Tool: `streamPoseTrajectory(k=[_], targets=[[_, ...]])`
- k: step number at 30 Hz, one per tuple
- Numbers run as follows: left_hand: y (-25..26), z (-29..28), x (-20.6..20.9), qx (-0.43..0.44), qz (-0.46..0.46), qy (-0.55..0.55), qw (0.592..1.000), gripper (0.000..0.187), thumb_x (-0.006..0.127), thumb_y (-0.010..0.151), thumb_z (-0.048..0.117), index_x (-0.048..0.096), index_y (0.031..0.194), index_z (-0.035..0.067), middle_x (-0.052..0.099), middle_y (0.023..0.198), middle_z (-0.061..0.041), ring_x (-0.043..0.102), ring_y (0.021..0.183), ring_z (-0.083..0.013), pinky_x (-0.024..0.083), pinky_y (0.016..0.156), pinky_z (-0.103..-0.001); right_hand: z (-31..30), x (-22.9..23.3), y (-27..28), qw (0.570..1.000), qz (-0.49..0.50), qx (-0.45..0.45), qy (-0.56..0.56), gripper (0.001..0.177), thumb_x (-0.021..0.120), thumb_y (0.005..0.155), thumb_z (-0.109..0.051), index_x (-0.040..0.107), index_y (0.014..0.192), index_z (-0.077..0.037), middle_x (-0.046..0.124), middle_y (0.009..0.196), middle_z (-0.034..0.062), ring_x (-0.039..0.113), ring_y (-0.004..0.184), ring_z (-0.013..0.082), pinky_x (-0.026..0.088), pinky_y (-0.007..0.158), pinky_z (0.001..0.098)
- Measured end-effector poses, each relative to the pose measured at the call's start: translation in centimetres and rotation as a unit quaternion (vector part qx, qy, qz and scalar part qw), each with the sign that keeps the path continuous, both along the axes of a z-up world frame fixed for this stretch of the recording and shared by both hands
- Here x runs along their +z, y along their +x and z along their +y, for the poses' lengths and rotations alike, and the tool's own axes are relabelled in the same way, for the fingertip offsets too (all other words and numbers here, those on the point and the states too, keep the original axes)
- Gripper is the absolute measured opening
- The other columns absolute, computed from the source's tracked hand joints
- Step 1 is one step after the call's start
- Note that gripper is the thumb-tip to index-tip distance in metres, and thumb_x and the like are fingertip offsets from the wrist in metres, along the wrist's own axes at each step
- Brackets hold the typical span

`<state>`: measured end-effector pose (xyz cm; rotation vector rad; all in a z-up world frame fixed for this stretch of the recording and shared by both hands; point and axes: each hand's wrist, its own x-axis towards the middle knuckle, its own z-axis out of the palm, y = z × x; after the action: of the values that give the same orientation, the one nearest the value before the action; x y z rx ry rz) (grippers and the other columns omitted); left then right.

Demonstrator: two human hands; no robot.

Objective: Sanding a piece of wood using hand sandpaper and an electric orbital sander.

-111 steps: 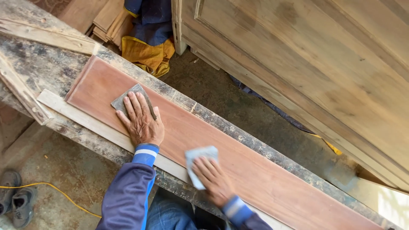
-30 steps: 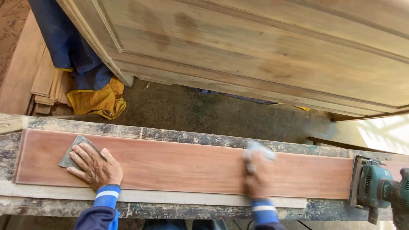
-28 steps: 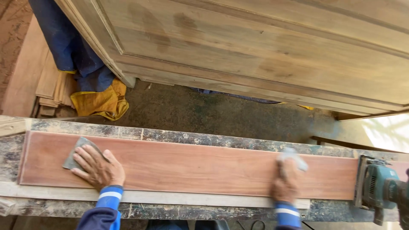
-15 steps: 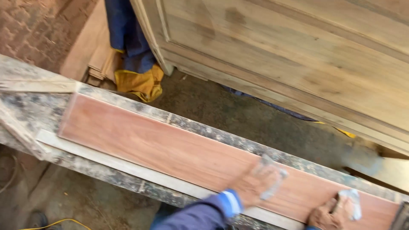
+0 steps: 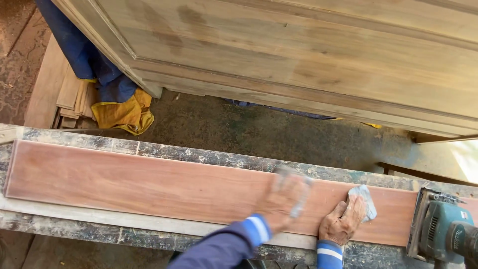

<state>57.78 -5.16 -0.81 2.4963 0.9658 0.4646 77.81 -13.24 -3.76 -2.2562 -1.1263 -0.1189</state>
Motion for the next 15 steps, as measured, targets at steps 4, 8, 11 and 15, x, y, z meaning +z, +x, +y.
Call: streamPoseTrajectory(k=[4,8,11,15], targets=[[4.8,0.5,-1.9,-0.102,0.027,-0.006,0.994,0.064,0.049,0.103,0.024,0.029,0.163,0.012,0.024,0.172,-0.012,0.019,0.162,-0.0306,0.01,0.134,-0.057,0.1,-0.4,0.2,1.0,0.01,-0.004,-0.009,0.039,0.052,0.111,-0.012,0.058,0.145,0.004,0.051,0.156,0.0282,0.044,0.149,0.0444,0.03,0.126,0.0533],[-6.4,3.7,3.9,-0.035,0.001,0.037,0.999,0.064,0.054,0.106,0.023,0.03,0.165,0.018,0.031,0.171,-0.009,0.021,0.159,-0.0298,0.013,0.13,-0.053,0.0,-0.7,0.5,1.0,0.002,-0.001,-0.008,0.041,0.051,0.109,-0.014,0.058,0.145,0.006,0.051,0.155,0.0278,0.044,0.148,0.0444,0.029,0.127,0.0531],[-18.5,3.5,2.2,0.171,0.128,0.017,0.977,0.07,0.054,0.1,0.04,0.028,0.163,0.023,0.024,0.17,-0.005,0.017,0.159,-0.0299,0.013,0.126,-0.053,-0.1,-0.8,0.7,1.0,-0.011,0.007,-0.022,0.043,0.051,0.11,-0.014,0.057,0.146,0.007,0.05,0.156,0.0282,0.044,0.148,0.0456,0.028,0.126,0.0534],[-33.2,3.1,-0.5,0.416,0.186,0.103,0.884,0.073,0.053,0.095,0.039,0.029,0.159,0.013,0.023,0.168,-0.015,0.018,0.155,-0.0324,0.013,0.123,-0.062,-5.1,-4.3,-0.2,0.991,0.004,0.131,0.0,0.043,0.051,0.108,-0.015,0.057,0.146,0.005,0.05,0.156,0.0266,0.043,0.148,0.0439,0.028,0.126,0.053]])
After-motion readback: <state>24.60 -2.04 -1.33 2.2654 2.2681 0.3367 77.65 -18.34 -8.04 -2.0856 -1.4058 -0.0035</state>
